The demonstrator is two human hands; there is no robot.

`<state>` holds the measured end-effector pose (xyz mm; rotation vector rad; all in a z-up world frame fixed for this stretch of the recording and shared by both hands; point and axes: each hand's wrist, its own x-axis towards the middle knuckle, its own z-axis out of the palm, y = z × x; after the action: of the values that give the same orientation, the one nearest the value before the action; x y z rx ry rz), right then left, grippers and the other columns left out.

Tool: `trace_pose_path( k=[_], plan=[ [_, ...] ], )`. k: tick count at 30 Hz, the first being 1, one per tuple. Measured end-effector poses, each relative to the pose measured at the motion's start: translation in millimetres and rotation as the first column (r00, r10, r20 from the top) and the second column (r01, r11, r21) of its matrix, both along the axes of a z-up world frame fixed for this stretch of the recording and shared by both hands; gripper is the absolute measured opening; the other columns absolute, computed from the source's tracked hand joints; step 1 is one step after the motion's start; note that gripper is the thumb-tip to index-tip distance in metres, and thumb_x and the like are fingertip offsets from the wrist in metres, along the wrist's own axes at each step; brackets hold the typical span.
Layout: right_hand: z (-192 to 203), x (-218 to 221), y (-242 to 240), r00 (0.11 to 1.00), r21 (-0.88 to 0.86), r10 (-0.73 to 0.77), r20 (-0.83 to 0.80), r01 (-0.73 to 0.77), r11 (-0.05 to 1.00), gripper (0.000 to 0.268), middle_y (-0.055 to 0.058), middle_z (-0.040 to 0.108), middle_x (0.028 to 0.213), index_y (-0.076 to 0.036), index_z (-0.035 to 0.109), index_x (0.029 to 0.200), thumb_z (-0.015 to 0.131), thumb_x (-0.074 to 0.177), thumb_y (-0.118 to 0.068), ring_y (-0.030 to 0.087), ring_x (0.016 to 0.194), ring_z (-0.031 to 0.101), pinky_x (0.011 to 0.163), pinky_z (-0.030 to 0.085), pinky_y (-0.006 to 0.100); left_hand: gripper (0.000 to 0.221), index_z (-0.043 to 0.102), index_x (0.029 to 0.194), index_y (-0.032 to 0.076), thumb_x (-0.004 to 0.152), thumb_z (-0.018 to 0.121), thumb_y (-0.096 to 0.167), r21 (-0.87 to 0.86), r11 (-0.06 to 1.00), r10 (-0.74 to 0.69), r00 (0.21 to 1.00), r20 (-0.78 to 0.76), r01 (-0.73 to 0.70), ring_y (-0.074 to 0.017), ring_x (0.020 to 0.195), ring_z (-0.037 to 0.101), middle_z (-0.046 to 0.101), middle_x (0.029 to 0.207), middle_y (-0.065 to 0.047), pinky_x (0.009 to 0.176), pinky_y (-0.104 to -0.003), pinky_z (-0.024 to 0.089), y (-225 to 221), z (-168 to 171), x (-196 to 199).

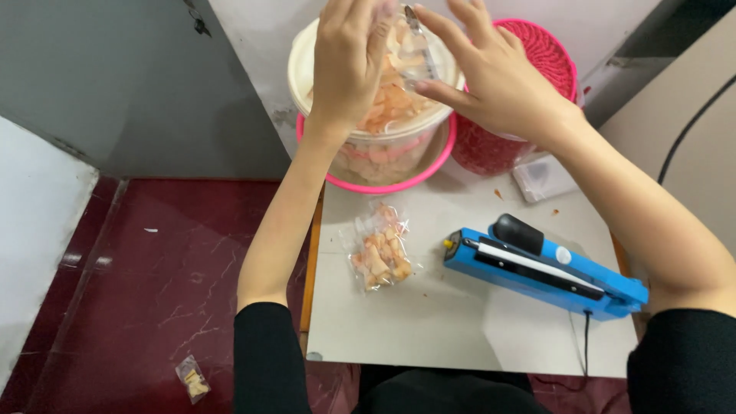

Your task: The person is filling small plastic bags with chips and then sealing each bag using a manual heat sealer.

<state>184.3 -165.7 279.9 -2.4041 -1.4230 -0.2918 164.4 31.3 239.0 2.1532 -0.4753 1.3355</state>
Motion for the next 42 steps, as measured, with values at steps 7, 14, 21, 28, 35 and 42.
trace_pose_path(
  k=[7,14,21,28,35,42],
  plan=[
    [-22,9,21,0.996,-0.057,0.059,0.068,-0.055,0.997,0.074,0.024,0.023,0.150,-0.005,0.022,0.148,0.061,0.093,-0.034,0.040,0.138,0.022,0.103,0.023,0.064,0.039,0.049,0.133,0.005,0.106,0.030,0.027,-0.103,0.990,-0.094,0.996,-0.015,0.092,-0.0284,0.129,0.051,0.054,0.134,-0.014,0.111,-0.039,0.041,-27,1,-22],
    [-47,30,37,0.980,0.177,0.125,0.155,-0.152,0.972,0.017,0.020,0.057,0.089,0.007,0.056,0.096,0.048,0.084,-0.003,0.035,0.069,0.057,0.052,0.045,0.046,0.041,0.052,0.133,0.007,0.106,0.030,0.029,-0.187,0.972,-0.156,0.986,-0.057,0.143,-0.0249,0.135,0.044,0.049,0.140,-0.011,0.117,-0.040,0.036,-59,2,-52],
    [-21,-33,-19,0.708,0.737,0.576,-0.409,-0.116,0.666,0.018,0.002,0.054,0.085,-0.005,0.052,0.093,0.034,0.096,-0.009,0.009,0.075,0.054,0.071,0.049,0.021,0.043,0.048,0.139,0.008,0.107,0.042,0.036,-0.524,0.701,-0.552,0.833,0.032,0.484,-0.0225,0.145,0.036,0.044,0.148,-0.010,0.125,-0.036,0.033,-82,-14,-72],
    [-42,-104,-105,0.809,0.633,0.395,-0.435,-0.036,0.773,0.015,0.000,0.047,0.076,-0.008,0.045,0.105,0.058,0.100,-0.015,0.005,0.058,0.045,0.055,0.038,0.016,0.059,0.052,0.135,0.007,0.098,0.050,0.053,-0.675,0.523,-0.739,0.671,-0.056,0.520,-0.0229,0.140,0.044,0.049,0.144,-0.012,0.122,-0.037,0.036,-142,-29,-120],
    [-85,-134,-166,0.851,0.642,0.250,-0.461,0.126,0.756,0.014,0.008,0.063,0.093,-0.004,0.049,0.107,0.056,0.100,-0.013,0.014,0.081,0.065,0.071,0.053,0.020,0.040,0.057,0.128,0.006,0.096,0.059,0.029,-0.782,0.450,-0.827,0.531,-0.185,0.430,-0.0134,0.098,0.062,0.065,0.113,-0.008,0.092,-0.024,0.053,-193,-71,-143],
    [-107,-154,-211,0.806,0.672,0.142,-0.575,0.366,0.644,0.012,0.009,0.062,0.083,-0.003,0.051,0.103,0.059,0.098,-0.011,0.012,0.069,0.061,0.061,0.051,0.021,0.059,0.050,0.132,0.015,0.080,0.077,0.019,-0.726,0.589,-0.794,0.421,-0.439,0.355,-0.0124,0.113,0.064,0.066,0.120,-0.001,0.084,-0.021,0.058,-231,-83,-157]
  ],
)
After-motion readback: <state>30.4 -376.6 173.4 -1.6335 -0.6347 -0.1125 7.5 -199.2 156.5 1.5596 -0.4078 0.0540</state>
